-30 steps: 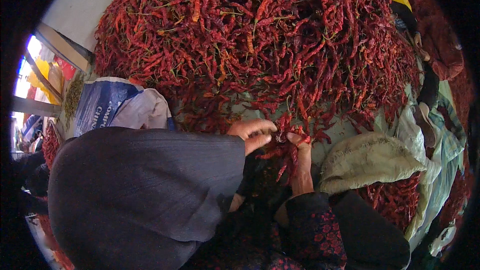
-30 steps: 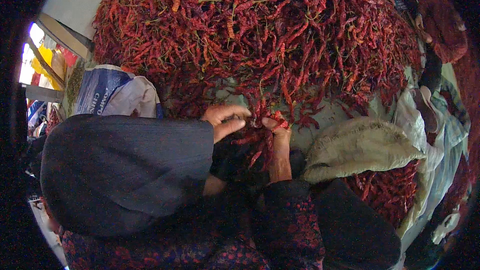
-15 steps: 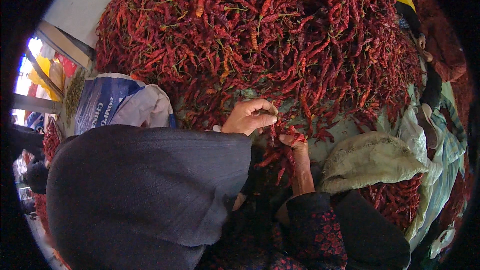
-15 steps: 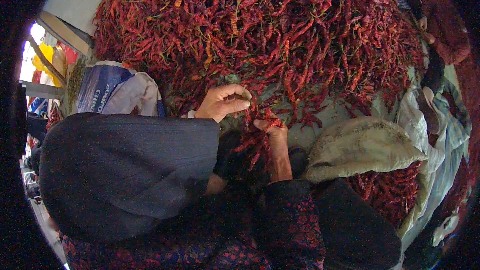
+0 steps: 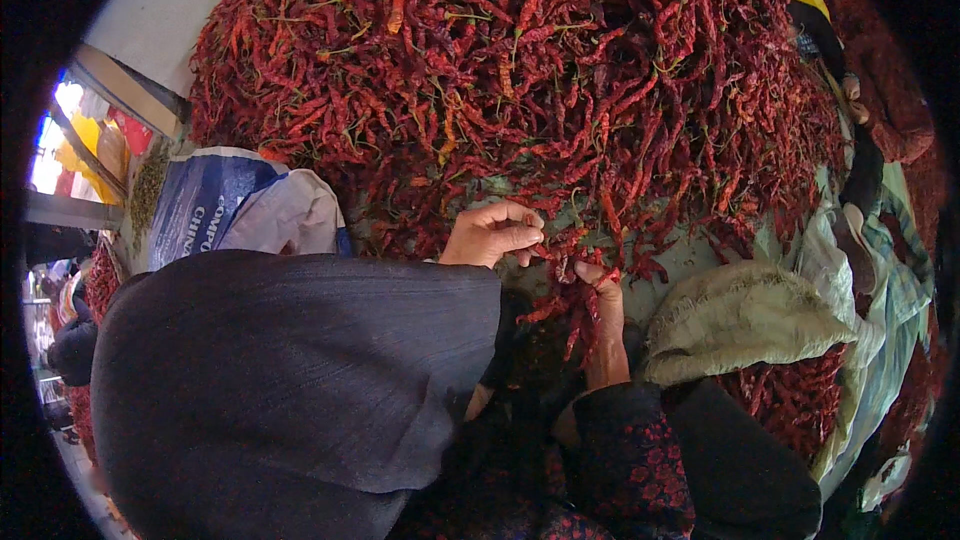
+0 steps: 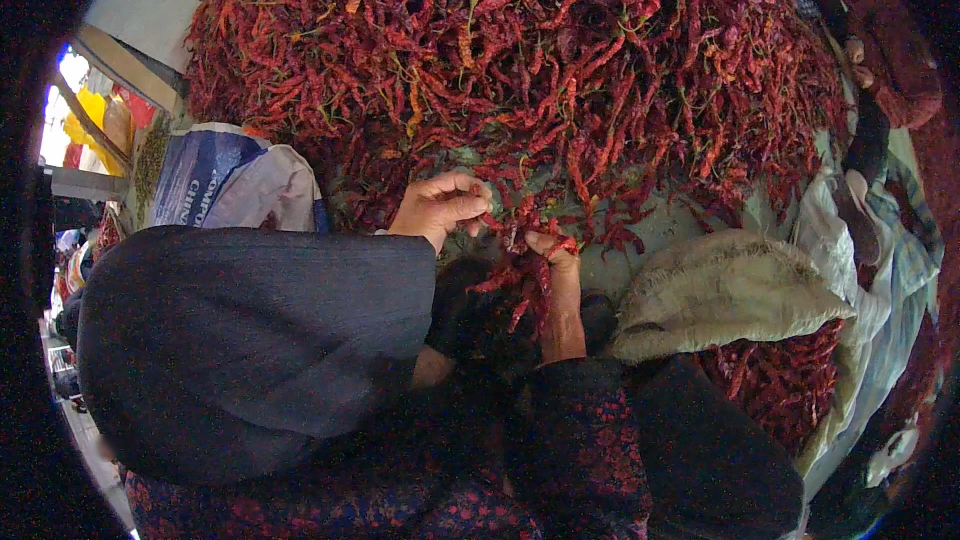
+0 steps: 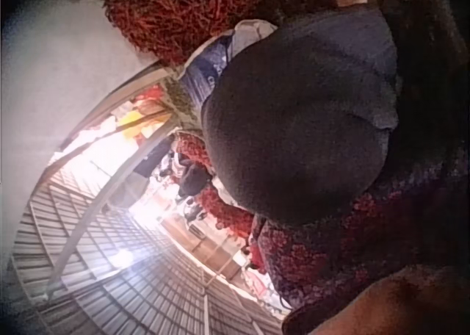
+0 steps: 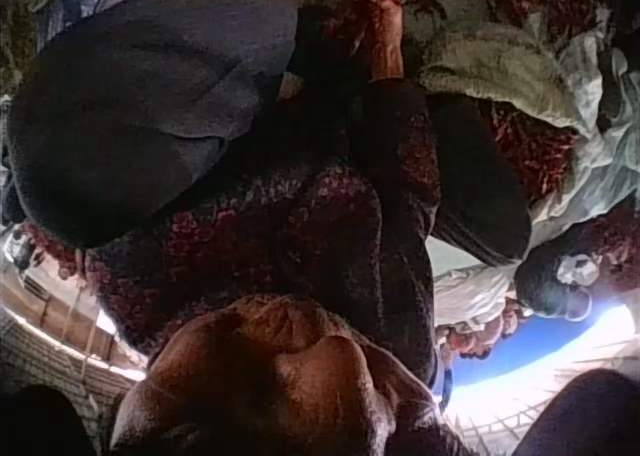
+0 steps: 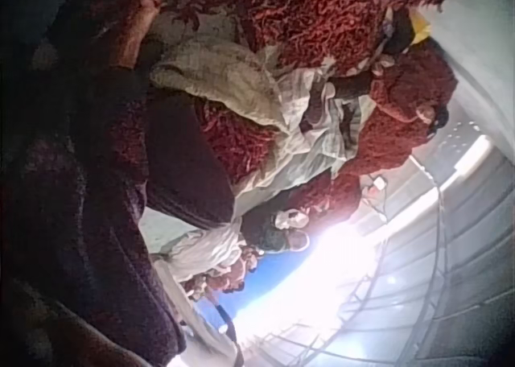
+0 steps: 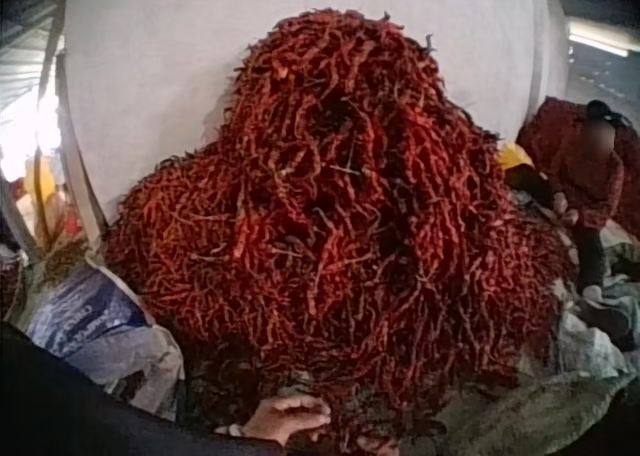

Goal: The person sits on the floor and removes stems from dried red chili peppers by hand. They pick up individual peppers, pull off the stems, and place the peppers into a pile.

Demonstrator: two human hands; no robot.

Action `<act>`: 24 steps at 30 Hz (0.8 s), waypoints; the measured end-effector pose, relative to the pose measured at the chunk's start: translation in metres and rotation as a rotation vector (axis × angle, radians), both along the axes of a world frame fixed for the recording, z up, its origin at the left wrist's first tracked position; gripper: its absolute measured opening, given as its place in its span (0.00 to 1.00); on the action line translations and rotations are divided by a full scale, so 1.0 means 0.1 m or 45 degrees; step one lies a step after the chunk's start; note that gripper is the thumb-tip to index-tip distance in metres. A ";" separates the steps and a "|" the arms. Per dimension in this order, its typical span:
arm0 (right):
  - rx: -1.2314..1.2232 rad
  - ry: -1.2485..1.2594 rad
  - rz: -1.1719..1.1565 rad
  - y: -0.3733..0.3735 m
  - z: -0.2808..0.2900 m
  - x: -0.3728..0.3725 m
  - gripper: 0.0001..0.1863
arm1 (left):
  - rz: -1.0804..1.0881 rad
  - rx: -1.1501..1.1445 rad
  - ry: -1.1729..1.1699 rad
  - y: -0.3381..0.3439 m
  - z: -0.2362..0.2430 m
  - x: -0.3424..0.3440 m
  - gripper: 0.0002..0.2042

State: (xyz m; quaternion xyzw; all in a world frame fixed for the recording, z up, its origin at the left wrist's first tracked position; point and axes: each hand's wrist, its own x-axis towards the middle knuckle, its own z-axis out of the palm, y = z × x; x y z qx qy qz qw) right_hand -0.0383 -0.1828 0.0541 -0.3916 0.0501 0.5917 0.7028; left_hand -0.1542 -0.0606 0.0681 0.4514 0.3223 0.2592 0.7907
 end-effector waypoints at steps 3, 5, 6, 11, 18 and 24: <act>0.015 -0.062 0.029 -0.03 0.07 0.04 0.13 | -0.043 -0.040 0.011 0.00 0.08 0.06 0.06; 0.057 -0.090 0.093 -0.01 0.06 0.02 0.13 | -0.072 0.105 0.058 0.02 0.12 0.04 0.06; 0.046 -0.082 0.107 -0.01 0.07 0.02 0.14 | -0.091 0.166 0.071 0.02 0.10 0.04 0.06; -0.071 -0.352 0.169 0.00 -0.32 0.03 0.14 | -0.134 0.339 0.151 0.00 0.12 -0.01 0.08; -0.220 -0.476 0.102 -0.06 -0.19 0.14 0.09 | -0.254 0.091 0.071 0.06 0.10 0.07 0.09; -0.182 -0.393 0.078 -0.01 -0.14 0.08 0.20 | -0.327 0.277 0.064 0.06 0.13 0.02 0.07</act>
